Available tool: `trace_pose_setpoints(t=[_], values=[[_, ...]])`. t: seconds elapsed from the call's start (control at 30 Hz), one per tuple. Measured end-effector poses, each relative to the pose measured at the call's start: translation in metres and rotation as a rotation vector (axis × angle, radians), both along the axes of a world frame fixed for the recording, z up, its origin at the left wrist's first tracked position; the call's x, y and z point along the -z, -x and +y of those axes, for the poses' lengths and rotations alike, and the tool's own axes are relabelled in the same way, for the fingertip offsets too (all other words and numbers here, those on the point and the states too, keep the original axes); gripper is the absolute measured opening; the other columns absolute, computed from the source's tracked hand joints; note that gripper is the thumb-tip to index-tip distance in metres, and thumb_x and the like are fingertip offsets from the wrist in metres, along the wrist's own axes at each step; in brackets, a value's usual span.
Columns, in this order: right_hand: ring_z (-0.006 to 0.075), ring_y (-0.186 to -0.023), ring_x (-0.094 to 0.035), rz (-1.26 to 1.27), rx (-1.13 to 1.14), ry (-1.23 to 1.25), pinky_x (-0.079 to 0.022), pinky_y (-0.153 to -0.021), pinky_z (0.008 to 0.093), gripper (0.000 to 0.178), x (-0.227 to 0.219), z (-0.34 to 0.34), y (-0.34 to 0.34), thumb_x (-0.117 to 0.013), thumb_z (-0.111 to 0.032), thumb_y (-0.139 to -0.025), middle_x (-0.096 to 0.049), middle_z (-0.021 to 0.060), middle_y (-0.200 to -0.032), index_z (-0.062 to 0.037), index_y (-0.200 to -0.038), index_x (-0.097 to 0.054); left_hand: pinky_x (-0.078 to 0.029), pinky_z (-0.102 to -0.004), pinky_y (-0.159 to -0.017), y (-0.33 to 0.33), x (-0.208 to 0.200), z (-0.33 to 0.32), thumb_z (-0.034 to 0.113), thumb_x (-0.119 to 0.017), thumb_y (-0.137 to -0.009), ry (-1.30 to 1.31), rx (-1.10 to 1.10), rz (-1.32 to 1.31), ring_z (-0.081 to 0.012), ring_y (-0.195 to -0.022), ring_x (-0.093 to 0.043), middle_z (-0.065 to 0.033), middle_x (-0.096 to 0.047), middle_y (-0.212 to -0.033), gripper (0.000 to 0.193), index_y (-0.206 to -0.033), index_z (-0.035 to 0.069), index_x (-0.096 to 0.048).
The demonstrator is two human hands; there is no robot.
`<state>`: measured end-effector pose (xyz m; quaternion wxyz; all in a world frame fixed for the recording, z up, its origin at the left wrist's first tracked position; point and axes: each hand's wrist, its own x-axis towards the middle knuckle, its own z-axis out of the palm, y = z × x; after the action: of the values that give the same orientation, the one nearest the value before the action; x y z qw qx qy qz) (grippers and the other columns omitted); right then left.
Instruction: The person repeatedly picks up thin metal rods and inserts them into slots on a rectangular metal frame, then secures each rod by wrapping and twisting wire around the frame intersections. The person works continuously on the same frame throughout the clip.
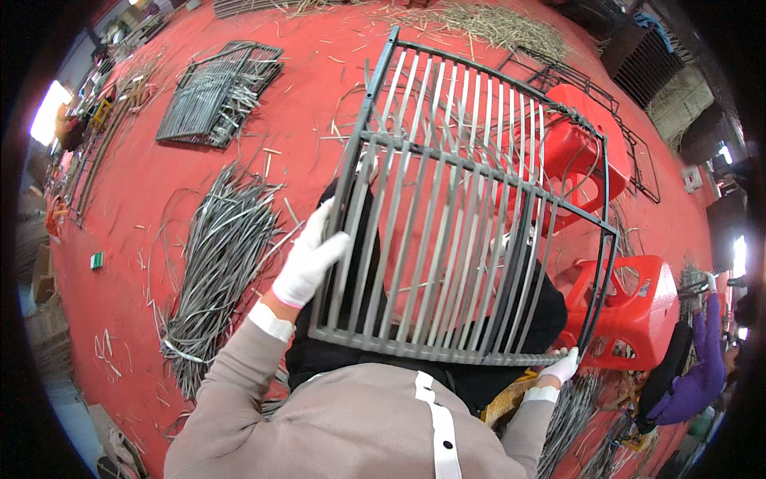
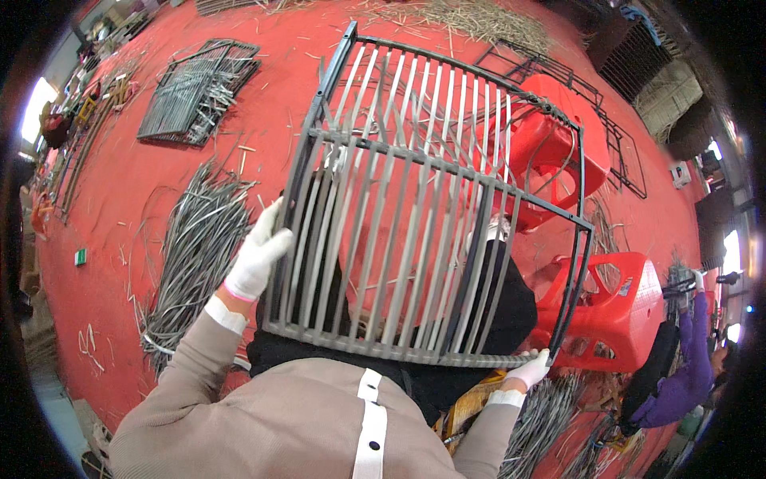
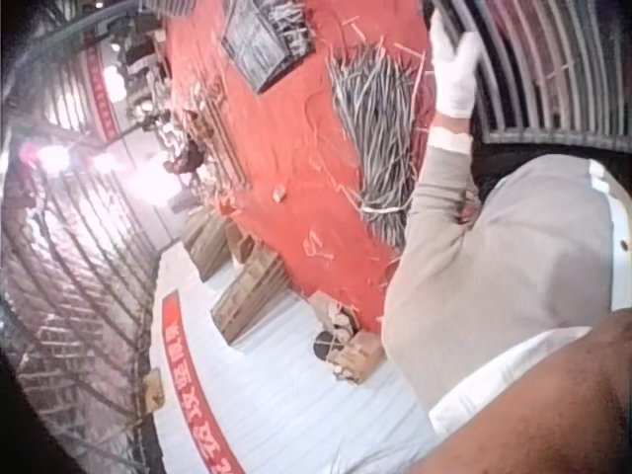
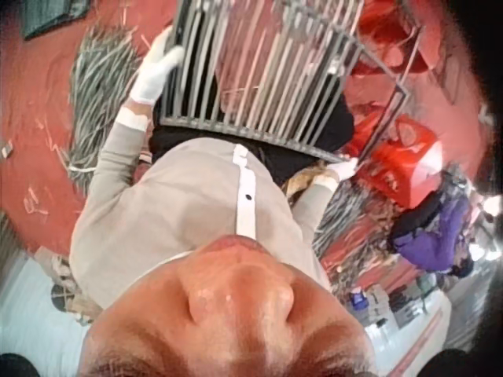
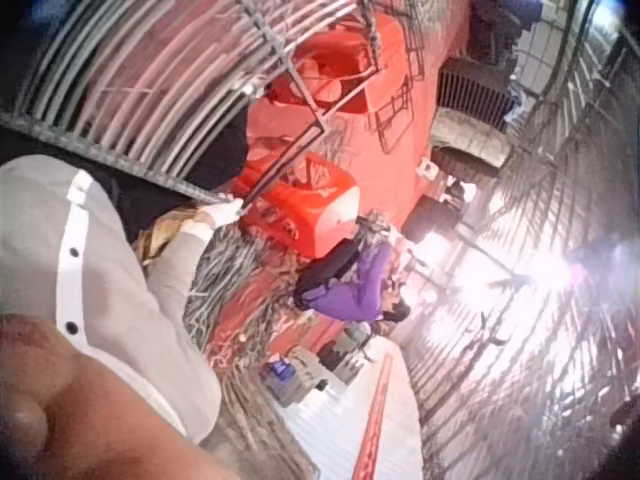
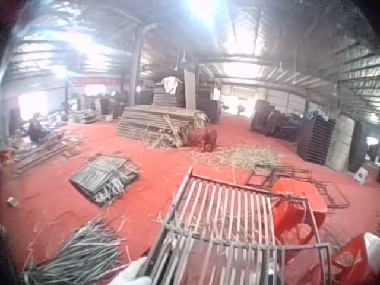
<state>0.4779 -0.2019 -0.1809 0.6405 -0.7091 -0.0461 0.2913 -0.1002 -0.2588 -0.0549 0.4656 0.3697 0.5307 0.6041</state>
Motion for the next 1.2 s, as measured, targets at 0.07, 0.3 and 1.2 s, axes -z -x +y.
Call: trace_pose_setpoints(t=[0.07, 0.3, 1.2], values=[[0.0156, -0.056, -0.048, -0.001, 0.021, -0.030, -0.042, -0.051, 0.0337, 0.014, 0.001, 0.016, -0.021, -0.061, -0.025, -0.096, -0.054, 0.0008, -0.073, -0.0119, -0.098, -0.056, -0.030, -0.0377, -0.119, -0.027, 0.001, 0.013, 0.020, -0.073, -0.088, 0.021, -0.038, 0.377, -0.0271, -0.141, -0.042, -0.0178, -0.043, -0.151, 0.080, -0.152, -0.004, -0.032], [0.0155, -0.053, -0.048, -0.042, 0.093, -0.016, -0.042, -0.048, 0.0318, 0.022, 0.009, 0.040, -0.055, -0.064, -0.022, -0.094, -0.054, 0.0019, -0.071, -0.0095, -0.110, -0.056, -0.038, -0.0455, -0.113, -0.054, 0.025, 0.034, 0.018, -0.068, -0.092, -0.113, -0.240, 0.868, -0.0387, -0.132, -0.048, -0.0238, -0.049, -0.141, 0.061, -0.143, -0.003, -0.044], [0.0158, -0.045, -0.051, -0.195, 0.098, -0.074, -0.044, -0.042, 0.0318, 0.015, -0.012, 0.028, -0.011, -0.060, -0.020, -0.095, -0.055, 0.0042, -0.066, -0.0070, -0.101, -0.055, -0.022, -0.0458, -0.124, -0.068, -0.036, 0.019, 0.002, -0.045, -0.099, -0.326, -0.377, 0.928, -0.0366, -0.150, -0.030, -0.0231, -0.034, -0.160, 0.058, -0.155, -0.005, -0.029]])
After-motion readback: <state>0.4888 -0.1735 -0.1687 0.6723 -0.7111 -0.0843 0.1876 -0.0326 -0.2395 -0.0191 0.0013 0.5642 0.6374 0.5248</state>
